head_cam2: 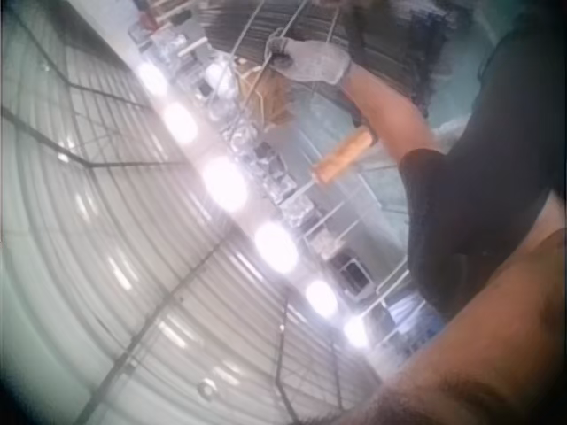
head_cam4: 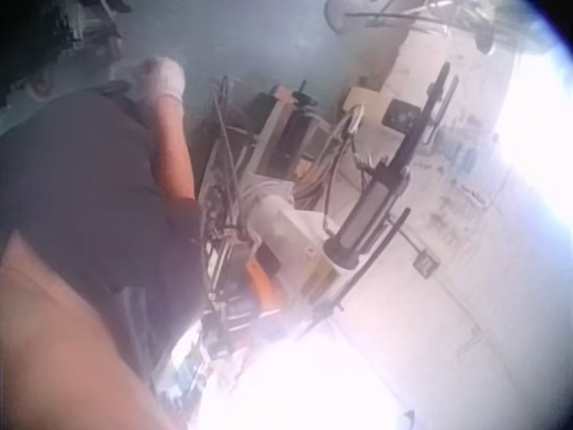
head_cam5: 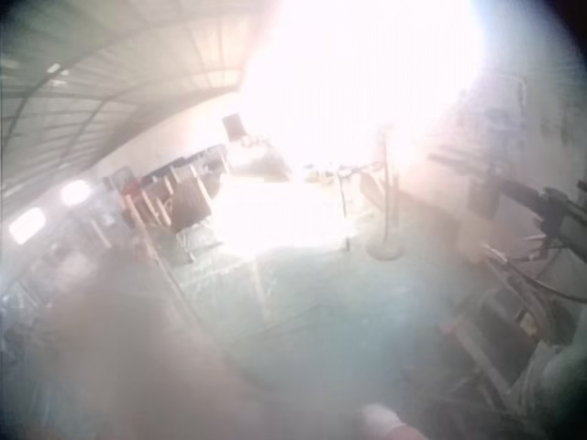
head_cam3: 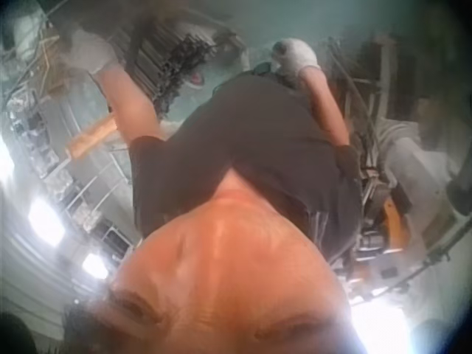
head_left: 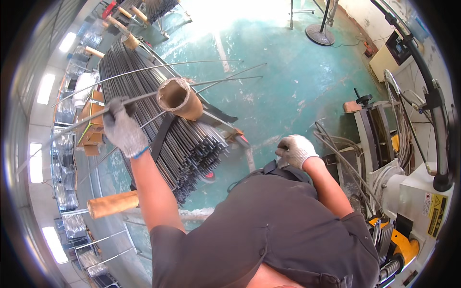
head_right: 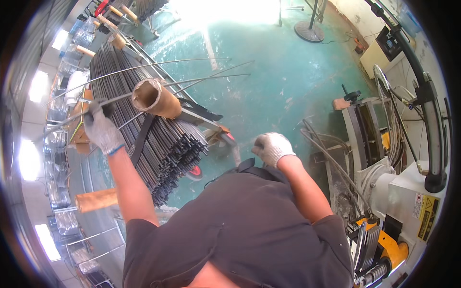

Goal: The person feeds metal rods into a bending machine, operates the machine to bend them, and then uses a wooden jig to shape the bent rods into rectangular frames. The person also uses a tape measure to check dimensions and adjusts a clamp on the machine.

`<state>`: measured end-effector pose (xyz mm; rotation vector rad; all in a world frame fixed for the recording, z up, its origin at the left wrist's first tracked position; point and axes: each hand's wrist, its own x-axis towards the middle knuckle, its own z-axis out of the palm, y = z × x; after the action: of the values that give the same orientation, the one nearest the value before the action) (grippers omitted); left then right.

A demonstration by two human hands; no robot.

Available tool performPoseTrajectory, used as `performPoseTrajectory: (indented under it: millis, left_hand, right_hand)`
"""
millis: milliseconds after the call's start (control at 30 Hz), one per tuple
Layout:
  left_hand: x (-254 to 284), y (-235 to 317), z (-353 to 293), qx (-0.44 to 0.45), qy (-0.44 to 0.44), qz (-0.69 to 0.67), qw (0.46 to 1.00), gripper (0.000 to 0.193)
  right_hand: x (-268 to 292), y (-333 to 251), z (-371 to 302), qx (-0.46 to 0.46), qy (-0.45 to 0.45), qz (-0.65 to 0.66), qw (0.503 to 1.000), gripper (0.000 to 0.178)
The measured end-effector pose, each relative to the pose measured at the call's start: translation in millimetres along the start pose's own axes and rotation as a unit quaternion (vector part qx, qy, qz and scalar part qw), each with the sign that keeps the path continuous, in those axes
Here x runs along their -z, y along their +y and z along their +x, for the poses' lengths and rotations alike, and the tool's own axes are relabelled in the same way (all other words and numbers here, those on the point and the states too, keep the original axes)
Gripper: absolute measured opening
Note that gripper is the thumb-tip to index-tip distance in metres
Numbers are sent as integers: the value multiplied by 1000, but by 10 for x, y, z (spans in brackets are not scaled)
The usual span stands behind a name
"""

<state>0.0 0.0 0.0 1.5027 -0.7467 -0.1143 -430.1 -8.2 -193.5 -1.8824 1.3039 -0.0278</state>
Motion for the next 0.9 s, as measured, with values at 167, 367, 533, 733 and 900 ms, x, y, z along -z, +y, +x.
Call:
performPoseTrajectory:
  millis: [167,367,533,733,900]
  left_hand:
    - [-731,527,112,-101,-155,3,983,32]
    - [-1394,1137,142,-125,-257,-90,954,27]
    - [-1537,2139,-248,-200,-334,-54,920,25]
    - [-1601,2592,-305,-628,-196,303,690,35]
    - [-1981,2426,-75,-706,-194,254,632,34]
  right_hand:
    - [-112,43,-135,67,52,-10,996,26]
    - [-190,226,-631,-30,83,23,996,27]
    - [-319,351,-1158,-123,142,85,979,28]
    - [-702,147,-1692,-147,296,141,933,39]
    - [-750,71,-1784,-105,457,164,868,81]
